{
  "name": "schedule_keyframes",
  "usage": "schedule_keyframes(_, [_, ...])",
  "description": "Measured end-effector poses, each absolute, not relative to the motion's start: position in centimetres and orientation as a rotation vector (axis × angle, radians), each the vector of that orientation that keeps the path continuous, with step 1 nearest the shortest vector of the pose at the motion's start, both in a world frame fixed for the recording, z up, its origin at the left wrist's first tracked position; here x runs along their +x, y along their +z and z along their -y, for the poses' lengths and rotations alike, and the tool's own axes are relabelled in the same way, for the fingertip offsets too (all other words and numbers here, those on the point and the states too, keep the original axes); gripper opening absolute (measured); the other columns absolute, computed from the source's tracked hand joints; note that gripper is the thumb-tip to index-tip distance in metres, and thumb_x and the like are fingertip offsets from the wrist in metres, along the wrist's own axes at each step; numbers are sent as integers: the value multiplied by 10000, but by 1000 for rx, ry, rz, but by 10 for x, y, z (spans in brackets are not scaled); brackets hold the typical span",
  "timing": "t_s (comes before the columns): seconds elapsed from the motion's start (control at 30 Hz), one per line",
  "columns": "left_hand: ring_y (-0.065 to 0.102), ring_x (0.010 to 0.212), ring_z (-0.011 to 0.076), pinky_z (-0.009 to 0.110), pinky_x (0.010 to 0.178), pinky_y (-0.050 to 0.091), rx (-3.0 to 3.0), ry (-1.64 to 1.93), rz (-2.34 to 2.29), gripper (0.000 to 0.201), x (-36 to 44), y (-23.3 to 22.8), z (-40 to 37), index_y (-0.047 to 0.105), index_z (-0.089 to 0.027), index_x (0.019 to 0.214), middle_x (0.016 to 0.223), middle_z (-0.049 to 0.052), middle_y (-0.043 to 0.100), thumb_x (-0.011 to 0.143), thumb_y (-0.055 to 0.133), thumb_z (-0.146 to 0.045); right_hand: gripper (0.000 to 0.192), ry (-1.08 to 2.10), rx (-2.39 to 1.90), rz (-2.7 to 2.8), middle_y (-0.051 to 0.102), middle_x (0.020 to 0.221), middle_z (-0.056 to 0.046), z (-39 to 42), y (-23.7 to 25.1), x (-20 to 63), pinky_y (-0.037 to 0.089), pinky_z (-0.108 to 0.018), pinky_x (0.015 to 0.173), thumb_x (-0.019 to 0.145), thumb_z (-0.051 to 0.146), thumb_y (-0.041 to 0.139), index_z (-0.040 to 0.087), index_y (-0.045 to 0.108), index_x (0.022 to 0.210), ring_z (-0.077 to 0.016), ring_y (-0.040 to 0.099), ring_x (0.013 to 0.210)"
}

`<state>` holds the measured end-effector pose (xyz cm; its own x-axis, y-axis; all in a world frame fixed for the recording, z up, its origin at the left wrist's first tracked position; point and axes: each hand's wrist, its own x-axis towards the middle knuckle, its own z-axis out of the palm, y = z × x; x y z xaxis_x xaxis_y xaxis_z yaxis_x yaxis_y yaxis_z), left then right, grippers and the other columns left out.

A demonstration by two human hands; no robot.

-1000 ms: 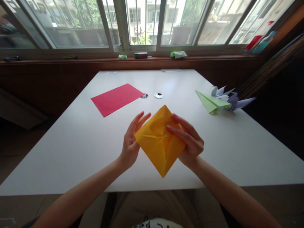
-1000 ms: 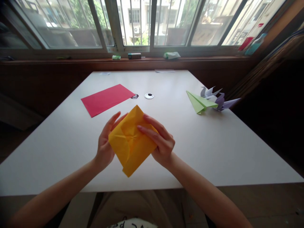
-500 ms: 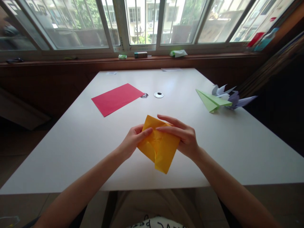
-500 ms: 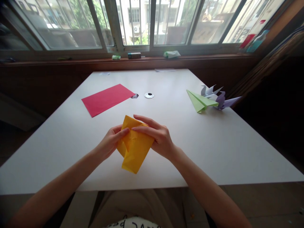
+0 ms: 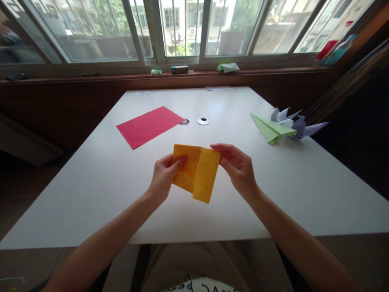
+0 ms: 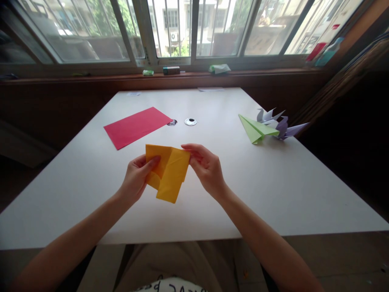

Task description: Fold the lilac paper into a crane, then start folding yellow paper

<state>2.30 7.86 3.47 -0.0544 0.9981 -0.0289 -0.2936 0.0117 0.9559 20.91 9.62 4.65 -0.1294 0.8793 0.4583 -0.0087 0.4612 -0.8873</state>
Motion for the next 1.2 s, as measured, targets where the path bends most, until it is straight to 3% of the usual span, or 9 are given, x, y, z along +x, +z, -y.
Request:
schedule_keyframes(0.13, [514,596,89,189,525,400,1020,1472,-1123,195,24,34,-77,664,-158,732,653,-22,590,695,723,-340,298,1102,-883,1500,699,880,-29,-97,48,209,561,-288,679,806,405,591,209,639,1025,-167,658,818])
schedule_keyframes(0.27, [480,571,83,187,508,378,1155,1476,-1155,205,26,33,-75,635,-159,667,610,-32,552,708,714,-343,221,1130,-971,1469,696,757,-19,-100,46,208,540,-250,604,718,384,690,179,675,799,-158,652,715])
schedule_keyframes(0.37, [540,634,108,195,545,414,1162,1450,-1103,213,26,33,-75,656,-181,776,697,-10,606,729,689,-386,208,1147,-989,1380,681,678,-2,-103,45,208,532,-235,563,695,384,708,179,681,716,-132,632,637])
schedule_keyframes(0.5, [614,845,183,250,674,481,1097,1452,-959,407,24,32,-77,621,-205,1046,967,61,658,772,604,-506,219,1168,-988,1225,686,703,-6,-106,45,209,556,-264,580,686,395,714,181,684,717,-136,639,645])
schedule_keyframes(0.73, [607,868,191,288,738,491,1020,1236,-970,273,25,27,-79,662,-165,896,882,50,666,713,708,-362,198,1167,-938,1128,692,734,-3,-104,43,206,567,-270,614,705,381,707,189,685,747,-132,648,678])
schedule_keyframes(0.93, [610,948,236,337,788,511,1042,1290,-964,358,35,23,-75,639,-173,973,994,67,666,659,753,-302,179,1047,-916,1173,689,728,12,-97,37,198,581,-283,606,718,374,696,204,684,774,-129,647,654])
schedule_keyframes(1.2, [619,883,240,326,736,518,1072,1309,-1049,352,40,20,-74,642,-175,883,909,51,670,573,790,-247,142,935,-907,1209,695,767,14,-90,30,191,591,-281,604,732,338,689,229,695,823,-132,649,687])
